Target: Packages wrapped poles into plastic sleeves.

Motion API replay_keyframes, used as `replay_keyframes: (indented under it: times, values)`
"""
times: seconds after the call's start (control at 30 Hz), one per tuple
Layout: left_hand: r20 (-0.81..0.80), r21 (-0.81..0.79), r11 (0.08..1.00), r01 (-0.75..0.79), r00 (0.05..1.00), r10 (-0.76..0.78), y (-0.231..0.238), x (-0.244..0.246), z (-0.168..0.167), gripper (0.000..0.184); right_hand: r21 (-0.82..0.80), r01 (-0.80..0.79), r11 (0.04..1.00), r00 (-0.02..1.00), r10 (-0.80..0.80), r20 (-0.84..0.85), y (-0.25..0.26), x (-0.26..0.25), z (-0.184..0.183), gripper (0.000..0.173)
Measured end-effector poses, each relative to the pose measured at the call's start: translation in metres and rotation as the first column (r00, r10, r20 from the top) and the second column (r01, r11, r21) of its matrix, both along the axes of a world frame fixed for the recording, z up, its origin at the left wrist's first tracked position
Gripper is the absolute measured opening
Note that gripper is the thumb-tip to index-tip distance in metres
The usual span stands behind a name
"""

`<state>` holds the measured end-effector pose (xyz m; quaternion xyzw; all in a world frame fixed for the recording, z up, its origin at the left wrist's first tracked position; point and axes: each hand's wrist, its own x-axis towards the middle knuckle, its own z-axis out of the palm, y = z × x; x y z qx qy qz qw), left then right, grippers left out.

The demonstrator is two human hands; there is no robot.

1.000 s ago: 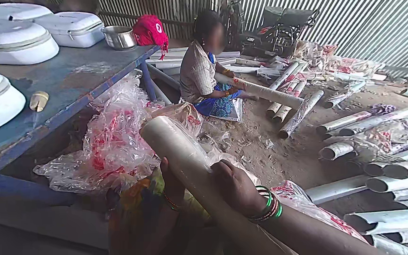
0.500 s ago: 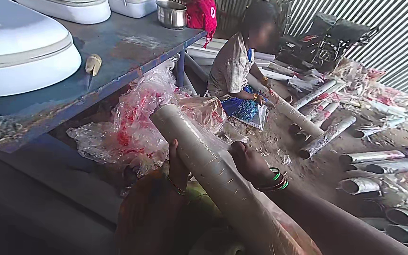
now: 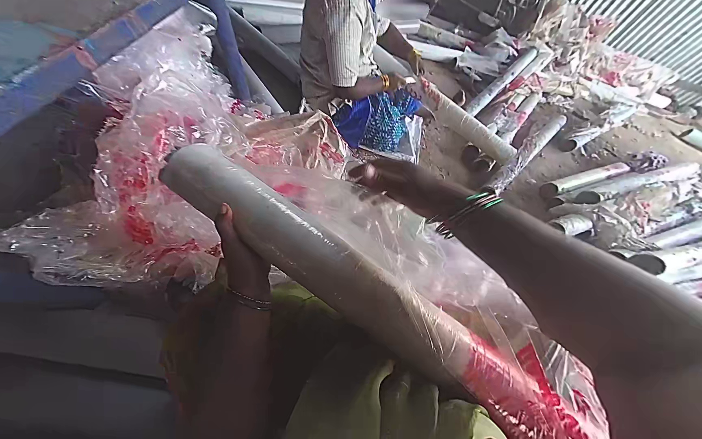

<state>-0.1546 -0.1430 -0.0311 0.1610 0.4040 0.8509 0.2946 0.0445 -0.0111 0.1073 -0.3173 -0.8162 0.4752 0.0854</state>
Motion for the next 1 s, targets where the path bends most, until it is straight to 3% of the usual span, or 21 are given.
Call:
replay_keyframes:
  times: [0.07, 0.13, 0.23, 0.3, 0.37, 0.43, 0.5, 0.6, 0.67, 0.73, 0.87, 0.93, 1.0]
  values:
    - [-0.005, 0.000, 1.000, 0.001, 1.000, -0.001, 0.000, 0.003, 0.000, 0.041, -0.191, 0.138, 0.972, 0.977, -0.165, -0.135, 0.001, 0.018, 0.020, 0.040]
    - [-0.016, -0.001, 1.000, 0.022, 1.000, -0.023, 0.003, 0.005, -0.003, 0.039, -0.170, 0.231, 0.958, 0.947, -0.261, -0.187, -0.010, 0.033, 0.044, 0.033]
    - [-0.033, 0.026, 0.999, 0.036, 0.999, -0.035, 0.006, 0.007, -0.003, 0.038, 0.161, 0.187, 0.969, 0.973, -0.161, -0.165, -0.039, 0.055, 0.070, 0.024]
    - [-0.023, 0.047, 0.998, 0.038, 0.999, -0.036, 0.008, 0.007, -0.006, 0.039, 0.416, 0.061, 0.907, 0.997, -0.034, -0.072, -0.059, 0.079, 0.080, 0.022]
    - [-0.028, 0.036, 0.998, 0.052, 0.998, -0.051, 0.010, 0.007, -0.008, 0.041, 0.550, -0.015, 0.835, 1.000, 0.000, 0.028, -0.083, 0.108, 0.083, 0.022]
    - [-0.045, -0.005, 0.998, 0.056, 0.997, -0.056, 0.011, 0.007, -0.009, 0.043, 0.517, 0.008, 0.856, 0.997, -0.048, 0.064, -0.107, 0.136, 0.070, 0.018]
    - [-0.058, -0.032, 0.997, 0.063, 0.996, -0.065, 0.011, 0.006, -0.011, 0.045, 0.456, 0.012, 0.890, 0.963, -0.132, 0.233, -0.126, 0.161, 0.049, 0.024]
    - [-0.060, 0.007, 0.997, 0.075, 0.995, -0.074, 0.010, 0.006, -0.016, 0.049, 0.262, 0.092, 0.961, 0.818, -0.223, 0.530, -0.146, 0.172, 0.018, 0.056]
    - [-0.055, 0.071, 0.993, 0.093, 0.994, -0.090, 0.008, 0.016, -0.014, 0.055, 0.172, 0.167, 0.971, 0.770, -0.237, 0.593, -0.153, 0.175, -0.007, 0.077]
    - [-0.056, 0.116, 0.981, 0.153, 0.987, -0.148, 0.000, 0.040, -0.013, 0.059, 0.172, 0.212, 0.962, 0.794, -0.272, 0.544, -0.161, 0.178, -0.030, 0.082]
    - [0.095, -0.010, 0.927, 0.374, 0.923, -0.372, -0.038, 0.122, -0.024, 0.071, 0.323, 0.241, 0.915, 0.875, -0.349, 0.335, -0.176, 0.181, -0.058, 0.068]
    - [0.131, 0.007, 0.792, 0.610, 0.785, -0.605, -0.062, 0.155, -0.040, 0.096, 0.507, 0.217, 0.834, 0.900, -0.373, 0.228, -0.184, 0.183, -0.071, 0.064]
    - [0.161, 0.094, 0.643, 0.760, 0.625, -0.764, -0.070, 0.171, -0.055, 0.096, 0.655, 0.199, 0.729, 0.910, -0.385, 0.152, -0.187, 0.182, -0.081, 0.056]
